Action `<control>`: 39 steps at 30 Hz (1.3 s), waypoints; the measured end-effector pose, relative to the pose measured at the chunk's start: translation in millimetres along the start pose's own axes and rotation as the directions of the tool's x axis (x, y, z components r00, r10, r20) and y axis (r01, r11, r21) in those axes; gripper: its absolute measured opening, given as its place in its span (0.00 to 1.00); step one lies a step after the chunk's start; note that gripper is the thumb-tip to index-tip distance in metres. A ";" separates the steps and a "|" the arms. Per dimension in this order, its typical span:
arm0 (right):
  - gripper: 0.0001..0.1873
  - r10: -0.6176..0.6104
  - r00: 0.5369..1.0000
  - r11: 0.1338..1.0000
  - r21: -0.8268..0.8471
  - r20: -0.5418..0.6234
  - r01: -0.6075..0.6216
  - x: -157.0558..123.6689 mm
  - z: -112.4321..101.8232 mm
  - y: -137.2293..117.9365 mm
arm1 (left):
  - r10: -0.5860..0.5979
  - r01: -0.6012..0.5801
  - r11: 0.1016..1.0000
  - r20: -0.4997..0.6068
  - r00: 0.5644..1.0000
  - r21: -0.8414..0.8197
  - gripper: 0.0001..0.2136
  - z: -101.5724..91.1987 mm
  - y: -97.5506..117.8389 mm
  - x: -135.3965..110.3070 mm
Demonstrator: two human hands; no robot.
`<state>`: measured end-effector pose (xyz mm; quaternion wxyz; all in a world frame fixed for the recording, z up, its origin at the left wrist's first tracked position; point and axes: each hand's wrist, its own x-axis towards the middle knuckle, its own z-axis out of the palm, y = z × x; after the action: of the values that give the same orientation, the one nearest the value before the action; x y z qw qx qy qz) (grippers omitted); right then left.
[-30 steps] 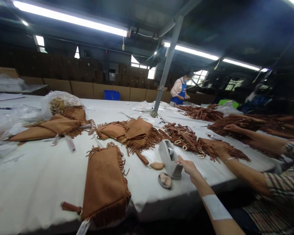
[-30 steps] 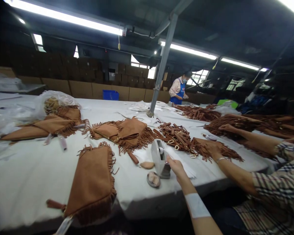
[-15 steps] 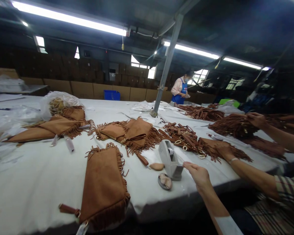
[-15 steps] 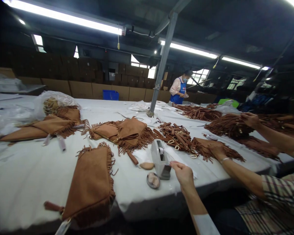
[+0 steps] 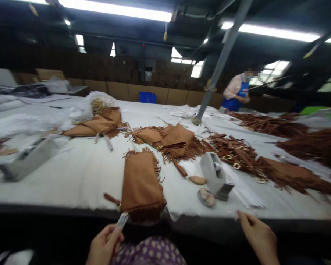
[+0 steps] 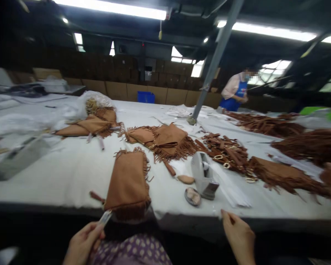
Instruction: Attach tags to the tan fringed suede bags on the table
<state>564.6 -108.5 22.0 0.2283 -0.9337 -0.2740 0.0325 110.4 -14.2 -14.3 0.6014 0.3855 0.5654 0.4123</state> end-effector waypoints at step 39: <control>0.27 -0.594 0.259 0.785 0.619 0.762 -0.023 -201.8 149.1 -241.9 | 0.252 -0.225 0.951 -0.110 0.961 0.214 0.18 3.0 -2.4 1.3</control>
<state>245.7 26.5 -16.8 0.2676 -0.5657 -0.5063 0.5934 113.6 -13.8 -16.8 0.4654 0.4803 0.5926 0.4488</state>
